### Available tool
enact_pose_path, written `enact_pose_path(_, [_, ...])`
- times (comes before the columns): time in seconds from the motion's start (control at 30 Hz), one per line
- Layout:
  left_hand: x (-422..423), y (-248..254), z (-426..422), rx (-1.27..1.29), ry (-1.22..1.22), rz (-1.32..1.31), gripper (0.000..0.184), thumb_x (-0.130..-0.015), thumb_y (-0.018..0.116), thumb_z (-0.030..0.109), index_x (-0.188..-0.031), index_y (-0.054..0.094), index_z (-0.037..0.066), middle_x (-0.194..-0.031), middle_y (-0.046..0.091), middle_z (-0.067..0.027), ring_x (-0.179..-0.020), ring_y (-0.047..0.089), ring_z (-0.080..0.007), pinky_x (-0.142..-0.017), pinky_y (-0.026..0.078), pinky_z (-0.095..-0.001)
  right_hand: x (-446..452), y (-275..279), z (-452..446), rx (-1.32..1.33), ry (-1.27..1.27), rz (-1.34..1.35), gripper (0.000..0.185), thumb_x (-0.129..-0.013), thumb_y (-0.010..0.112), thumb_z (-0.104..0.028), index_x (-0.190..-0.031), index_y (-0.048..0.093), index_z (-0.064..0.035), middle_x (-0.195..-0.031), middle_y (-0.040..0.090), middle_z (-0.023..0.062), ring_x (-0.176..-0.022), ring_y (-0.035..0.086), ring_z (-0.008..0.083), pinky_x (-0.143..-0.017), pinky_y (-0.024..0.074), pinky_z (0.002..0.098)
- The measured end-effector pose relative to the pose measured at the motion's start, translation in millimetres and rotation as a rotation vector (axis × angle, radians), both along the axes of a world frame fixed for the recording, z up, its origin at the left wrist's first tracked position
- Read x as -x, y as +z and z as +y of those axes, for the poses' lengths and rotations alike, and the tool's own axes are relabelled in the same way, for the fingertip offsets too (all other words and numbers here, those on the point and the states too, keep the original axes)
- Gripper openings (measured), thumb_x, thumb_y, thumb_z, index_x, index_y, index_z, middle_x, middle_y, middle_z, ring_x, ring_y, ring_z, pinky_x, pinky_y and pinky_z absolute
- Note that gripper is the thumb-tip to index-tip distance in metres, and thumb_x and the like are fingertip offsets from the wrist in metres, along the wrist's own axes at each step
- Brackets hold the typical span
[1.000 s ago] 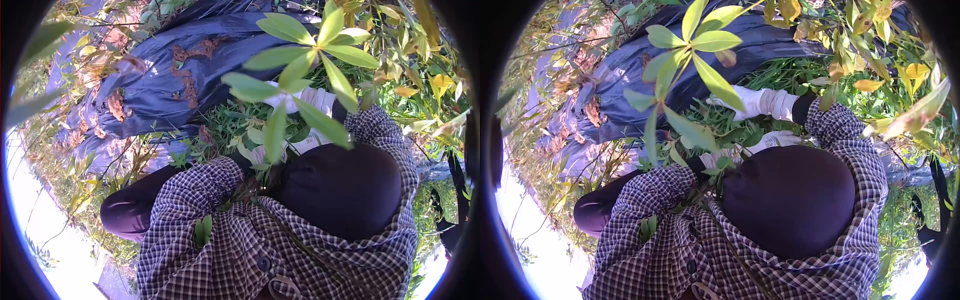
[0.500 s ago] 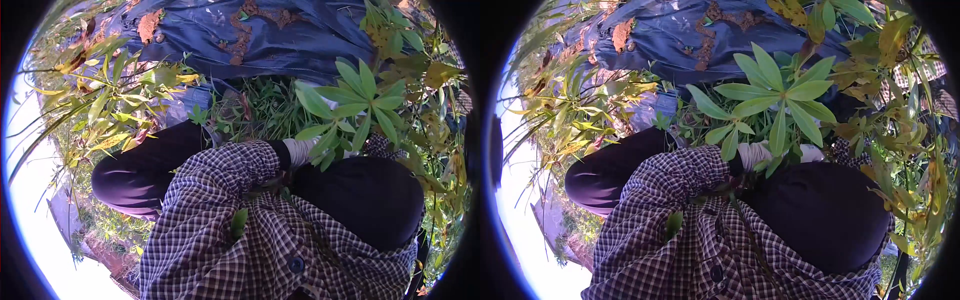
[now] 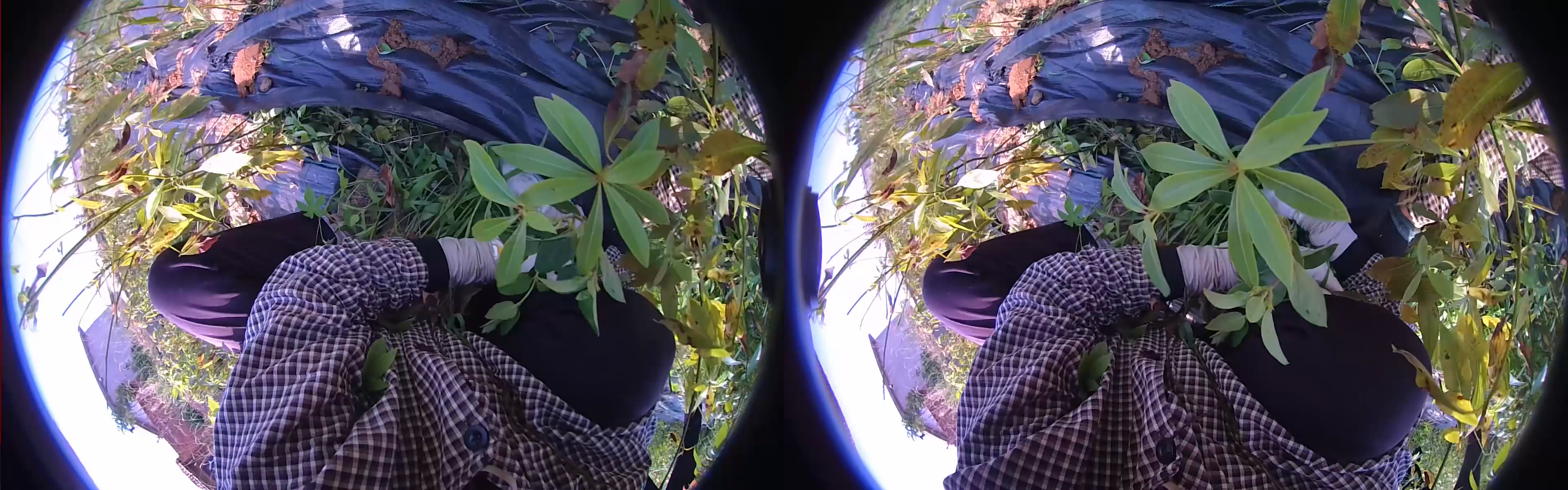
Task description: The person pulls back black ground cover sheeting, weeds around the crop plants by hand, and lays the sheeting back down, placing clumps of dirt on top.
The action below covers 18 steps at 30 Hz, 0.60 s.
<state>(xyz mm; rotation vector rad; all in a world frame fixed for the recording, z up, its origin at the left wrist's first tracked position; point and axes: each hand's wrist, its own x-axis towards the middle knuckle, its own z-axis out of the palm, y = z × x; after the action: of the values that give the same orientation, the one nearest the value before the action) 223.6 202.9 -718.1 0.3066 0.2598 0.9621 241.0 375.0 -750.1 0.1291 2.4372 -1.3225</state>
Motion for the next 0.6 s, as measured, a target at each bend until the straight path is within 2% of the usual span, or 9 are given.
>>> enact_pose_path(0.17, [1,21,54,-0.015,0.173,0.201,0.038,-0.098,0.049,0.017,-0.134,0.049,0.003,-0.121,0.061,-0.0155,-0.115,0.056,-0.025,-0.096,0.046,-0.0359,-9,5,0,0.012,-0.045,-0.011,0.068,-0.081,0.067,-0.029,-0.139,0.041,-0.0058,-0.133,0.05,0.013,-0.117,0.05,0.0235,-0.102,0.0399,0.0367])
enact_pose_path(0.2, [10,28,67,-0.036,0.208,0.359,0.038,-0.098,0.049,0.016,-0.134,0.049,0.003,-0.12,0.061,-0.0156,-0.115,0.056,-0.0251,-0.095,0.046,-0.0358,-11,6,0,0.014,-0.054,-0.013,0.067,-0.081,0.067,-0.029,-0.139,0.041,-0.0058,-0.132,0.05,0.0129,-0.117,0.05,0.0233,-0.102,0.04,0.0364])
enact_pose_path(0.3, [72,47,104,-0.069,0.358,1.327,0.03,-0.092,0.053,0.01,-0.121,0.058,0.005,-0.104,0.065,-0.0118,-0.107,0.059,-0.0292,-0.089,0.047,-0.0405,-15,9,3,0.022,-0.082,-0.027,0.065,-0.083,0.066,-0.029,-0.139,0.042,-0.006,-0.132,0.051,0.0127,-0.116,0.051,0.0226,-0.102,0.0402,0.0356])
enact_pose_path(0.37, [106,29,92,-0.157,0.537,1.921,0.04,-0.081,0.059,0.007,-0.12,0.057,0.008,-0.124,0.057,-0.0129,-0.113,0.051,-0.0372,-0.099,0.038,-0.0437,-16,10,4,0.03,-0.096,-0.038,0.064,-0.084,0.066,-0.029,-0.139,0.042,-0.0062,-0.131,0.051,0.0126,-0.115,0.051,0.0221,-0.102,0.0404,0.0351])
enact_pose_path(0.43, [111,9,66,-0.155,0.37,2.168,0.041,-0.078,0.058,0.005,-0.119,0.058,0.01,-0.126,0.055,-0.0113,-0.118,0.048,-0.0338,-0.101,0.035,-0.046,-16,12,4,0.039,-0.103,-0.048,0.063,-0.085,0.065,-0.03,-0.138,0.042,-0.0063,-0.131,0.052,0.0125,-0.115,0.052,0.0216,-0.101,0.0405,0.0345])
enact_pose_path(0.47, [103,-2,50,-0.073,0.314,2.263,0.053,-0.07,0.057,0.0,-0.123,0.056,0.01,-0.127,0.052,-0.0165,-0.125,0.043,-0.0356,-0.104,0.034,-0.0464,-17,13,4,0.038,-0.106,-0.056,0.062,-0.085,0.065,-0.03,-0.138,0.043,-0.0064,-0.131,0.052,0.0124,-0.114,0.052,0.0213,-0.101,0.0406,0.0343])
enact_pose_path(0.5, [108,-37,39,-0.048,0.244,2.298,0.059,-0.069,0.06,0.002,-0.127,0.054,0.012,-0.132,0.048,-0.0189,-0.129,0.039,-0.0384,-0.108,0.03,-0.0471,-17,15,3,0.039,-0.105,-0.062,0.062,-0.086,0.065,-0.03,-0.138,0.043,-0.0065,-0.131,0.052,0.0124,-0.114,0.052,0.0211,-0.101,0.0407,0.034])
enact_pose_path(0.57, [117,1,45,0.008,0.134,2.38,0.064,-0.069,0.063,0.005,-0.131,0.051,0.014,-0.135,0.045,-0.0207,-0.13,0.036,-0.0404,-0.109,0.027,-0.0495,-18,19,3,0.037,-0.121,-0.083,0.06,-0.087,0.064,-0.03,-0.138,0.043,-0.0066,-0.13,0.053,0.0123,-0.113,0.053,0.0206,-0.101,0.0409,0.0334])
enact_pose_path(0.6, [122,-1,47,-0.023,0.198,2.42,0.058,-0.071,0.065,0.008,-0.127,0.054,0.014,-0.132,0.05,-0.0166,-0.129,0.039,-0.0364,-0.11,0.026,-0.0512,-17,24,6,0.03,-0.126,-0.09,0.06,-0.087,0.064,-0.03,-0.138,0.043,-0.0067,-0.13,0.053,0.0122,-0.113,0.053,0.0203,-0.101,0.0409,0.0332])
